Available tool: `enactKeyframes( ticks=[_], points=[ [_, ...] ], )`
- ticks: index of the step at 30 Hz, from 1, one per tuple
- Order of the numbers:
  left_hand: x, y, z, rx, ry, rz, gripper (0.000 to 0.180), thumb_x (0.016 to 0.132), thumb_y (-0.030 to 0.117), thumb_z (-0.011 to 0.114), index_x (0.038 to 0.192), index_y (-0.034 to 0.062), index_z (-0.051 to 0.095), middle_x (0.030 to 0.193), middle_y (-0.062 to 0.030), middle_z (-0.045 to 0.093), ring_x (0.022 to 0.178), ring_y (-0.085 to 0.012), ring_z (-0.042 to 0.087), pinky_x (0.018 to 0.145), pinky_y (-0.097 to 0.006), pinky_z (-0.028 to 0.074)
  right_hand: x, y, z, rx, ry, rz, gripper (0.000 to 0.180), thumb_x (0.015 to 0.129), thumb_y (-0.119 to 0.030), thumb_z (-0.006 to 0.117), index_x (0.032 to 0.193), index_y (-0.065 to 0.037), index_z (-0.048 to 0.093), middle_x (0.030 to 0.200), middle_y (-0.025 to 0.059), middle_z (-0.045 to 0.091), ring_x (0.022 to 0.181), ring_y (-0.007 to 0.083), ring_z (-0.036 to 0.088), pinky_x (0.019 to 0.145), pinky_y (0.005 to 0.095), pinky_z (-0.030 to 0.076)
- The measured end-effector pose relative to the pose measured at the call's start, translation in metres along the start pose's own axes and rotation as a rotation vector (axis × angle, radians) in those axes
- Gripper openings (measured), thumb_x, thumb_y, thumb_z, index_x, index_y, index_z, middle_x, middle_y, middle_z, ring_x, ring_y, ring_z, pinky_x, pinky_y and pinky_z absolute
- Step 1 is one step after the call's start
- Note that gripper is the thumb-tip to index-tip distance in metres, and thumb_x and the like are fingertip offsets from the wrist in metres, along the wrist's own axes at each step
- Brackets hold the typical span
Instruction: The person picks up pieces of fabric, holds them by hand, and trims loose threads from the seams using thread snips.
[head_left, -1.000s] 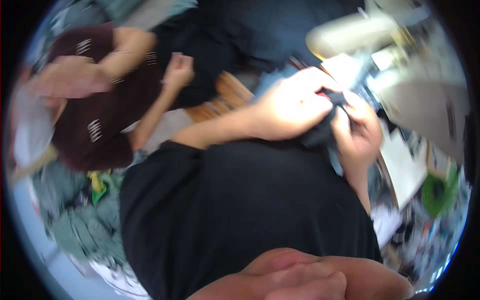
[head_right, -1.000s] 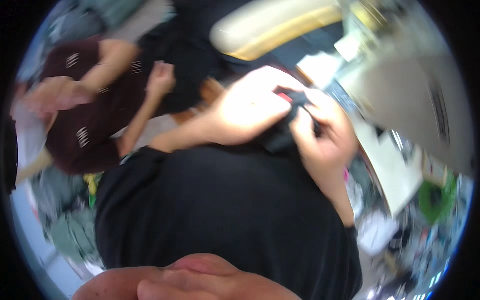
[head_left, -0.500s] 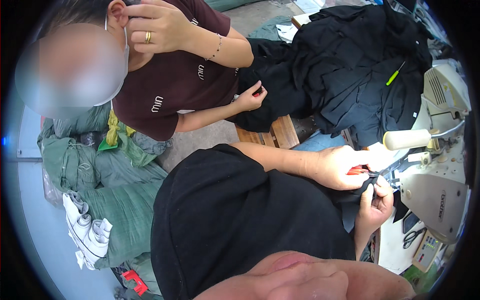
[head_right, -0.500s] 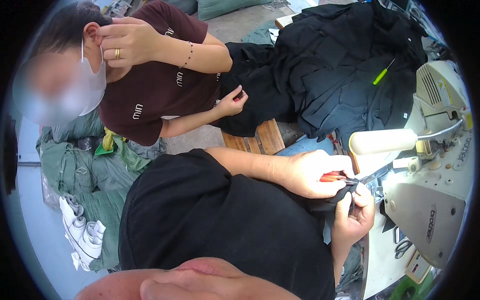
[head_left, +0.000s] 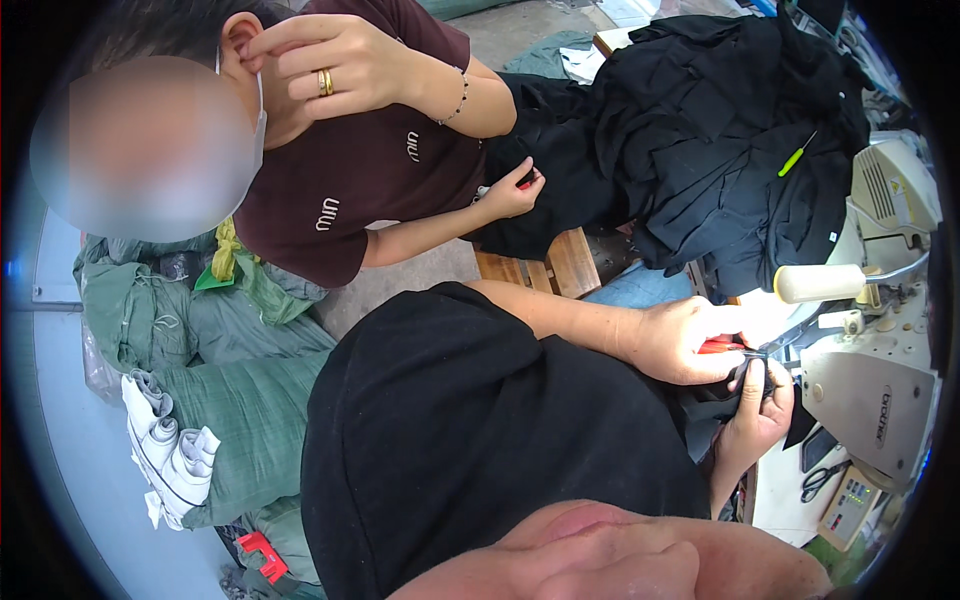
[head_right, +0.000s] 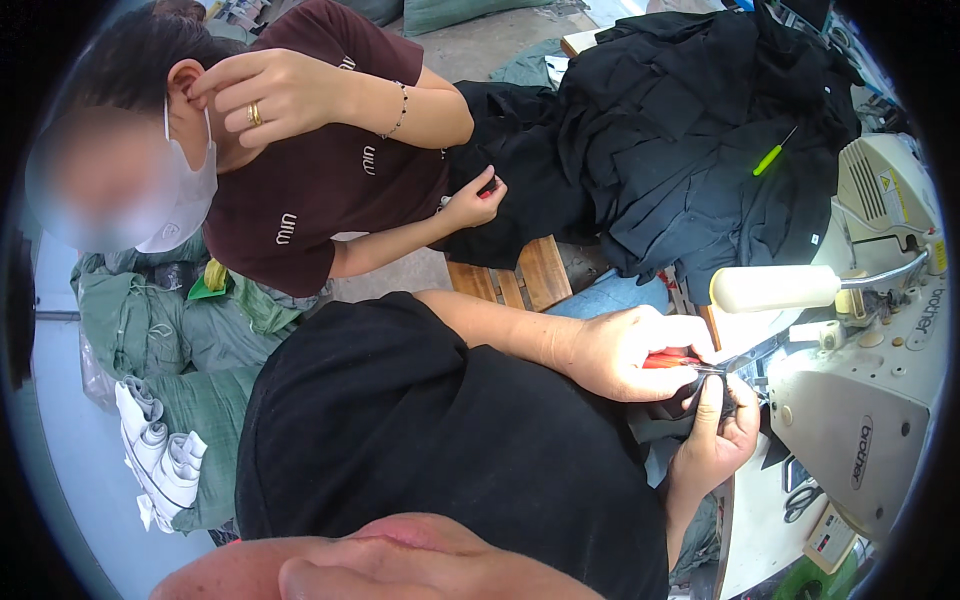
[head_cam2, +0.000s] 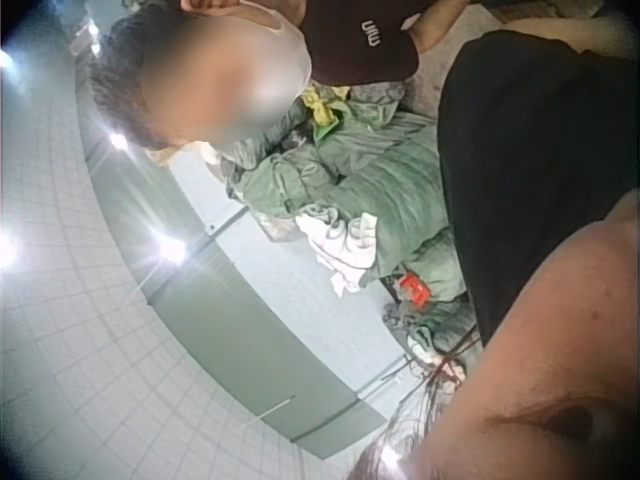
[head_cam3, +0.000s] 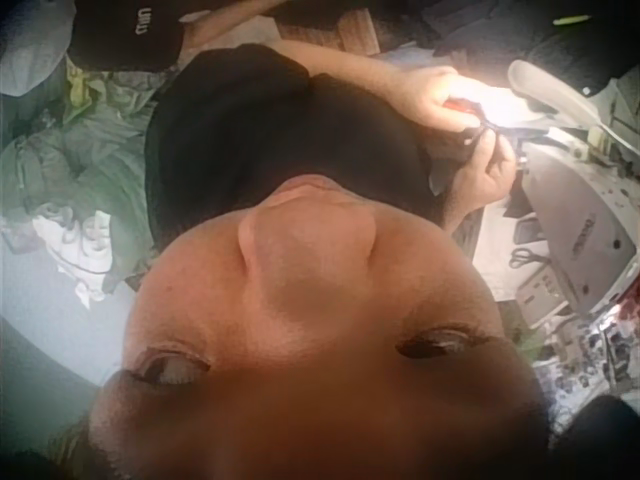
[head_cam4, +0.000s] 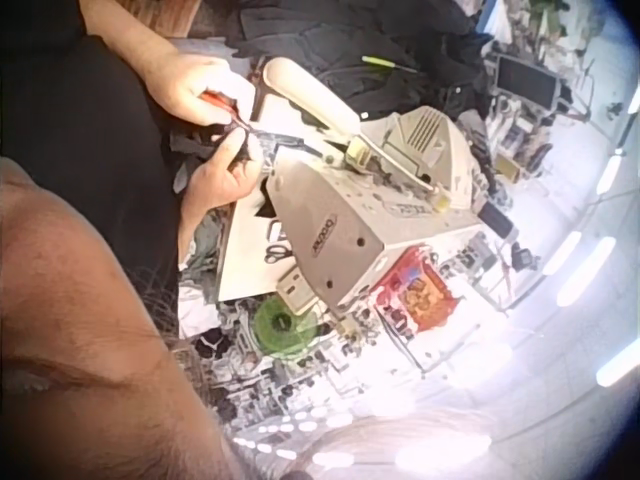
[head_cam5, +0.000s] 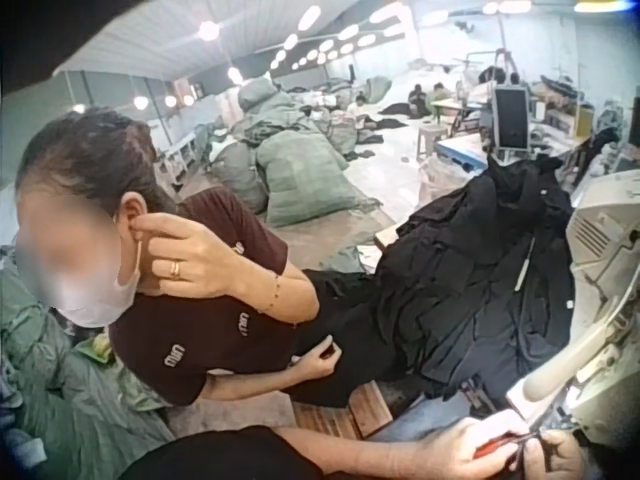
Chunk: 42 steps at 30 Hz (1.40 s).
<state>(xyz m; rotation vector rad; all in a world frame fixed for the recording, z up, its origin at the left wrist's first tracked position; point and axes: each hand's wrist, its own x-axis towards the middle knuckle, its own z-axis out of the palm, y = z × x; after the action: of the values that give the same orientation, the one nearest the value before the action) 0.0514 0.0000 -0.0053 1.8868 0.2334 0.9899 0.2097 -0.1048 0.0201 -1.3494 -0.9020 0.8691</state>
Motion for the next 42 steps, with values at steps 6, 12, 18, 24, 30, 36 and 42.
enactKeyframes(
  ticks=[6, 12, 18, 24, 30, 36, 42],
  points=[
    [-0.001, -0.002, 0.002, 0.060, -0.007, -0.030, 0.035, 0.084, 0.013, 0.065, 0.111, -0.0066, 0.055, 0.084, -0.0181, 0.063, 0.058, -0.0293, 0.063, 0.056, -0.033, 0.051, -0.002, 0.004, -0.002, -0.005, 0.035, 0.012, 0.013, 0.094, 0.001, 0.062, 0.106, 0.005, 0.058, 0.094, 0.0075, 0.065, 0.080, 0.0085, 0.060, 0.074, 0.0202, 0.048],
    [-0.003, -0.001, 0.003, 0.090, -0.004, -0.009, 0.033, 0.084, 0.011, 0.065, 0.110, -0.0071, 0.056, 0.086, -0.0183, 0.063, 0.059, -0.0287, 0.064, 0.055, -0.033, 0.052, -0.003, 0.003, 0.001, -0.066, 0.075, -0.048, 0.012, 0.093, 0.002, 0.063, 0.104, 0.006, 0.060, 0.095, 0.0073, 0.065, 0.083, 0.0094, 0.060, 0.077, 0.0201, 0.048],
    [-0.002, -0.001, 0.004, 0.095, -0.005, -0.006, 0.031, 0.083, 0.007, 0.065, 0.109, -0.0076, 0.056, 0.094, -0.0197, 0.063, 0.067, -0.0292, 0.066, 0.059, -0.032, 0.054, -0.003, 0.008, -0.004, -0.063, 0.057, -0.053, 0.011, 0.091, 0.003, 0.065, 0.101, 0.006, 0.062, 0.095, 0.0063, 0.064, 0.086, 0.0095, 0.059, 0.079, 0.0216, 0.048],
    [-0.003, -0.006, 0.007, 0.154, 0.062, 0.058, 0.029, 0.081, 0.004, 0.067, 0.107, -0.0080, 0.058, 0.101, -0.0201, 0.064, 0.075, -0.0287, 0.068, 0.067, -0.031, 0.055, -0.004, 0.012, -0.008, -0.105, 0.064, -0.059, 0.014, 0.089, 0.004, 0.066, 0.102, 0.007, 0.062, 0.096, 0.0069, 0.064, 0.087, 0.0103, 0.059, 0.081, 0.0217, 0.047],
    [0.000, 0.007, 0.000, 0.150, 0.022, -0.130, 0.031, 0.082, 0.006, 0.065, 0.110, -0.0067, 0.059, 0.095, -0.0201, 0.067, 0.067, -0.0279, 0.067, 0.062, -0.030, 0.054, -0.005, 0.009, -0.007, -0.133, 0.065, -0.040, 0.013, 0.089, 0.004, 0.066, 0.102, 0.008, 0.062, 0.097, 0.0074, 0.063, 0.088, 0.0108, 0.059, 0.081, 0.0227, 0.047],
    [0.003, -0.001, -0.005, 0.034, -0.064, -0.014, 0.034, 0.084, 0.009, 0.066, 0.115, -0.0037, 0.059, 0.110, -0.0189, 0.065, 0.070, -0.0252, 0.066, 0.064, -0.031, 0.053, -0.003, 0.002, -0.006, -0.065, 0.040, -0.021, 0.013, 0.091, 0.001, 0.065, 0.102, 0.006, 0.060, 0.098, 0.0064, 0.062, 0.088, 0.0096, 0.058, 0.081, 0.0222, 0.046],
    [0.011, 0.005, -0.011, -0.045, -0.057, -0.097, 0.039, 0.084, 0.015, 0.071, 0.118, -0.0018, 0.061, 0.104, -0.0172, 0.067, 0.079, -0.0271, 0.069, 0.077, -0.031, 0.053, -0.002, -0.007, -0.001, -0.222, -0.068, -0.106, 0.011, 0.089, 0.002, 0.064, 0.099, 0.004, 0.063, 0.095, 0.0060, 0.065, 0.089, 0.0115, 0.060, 0.084, 0.0248, 0.047]
  ],
)
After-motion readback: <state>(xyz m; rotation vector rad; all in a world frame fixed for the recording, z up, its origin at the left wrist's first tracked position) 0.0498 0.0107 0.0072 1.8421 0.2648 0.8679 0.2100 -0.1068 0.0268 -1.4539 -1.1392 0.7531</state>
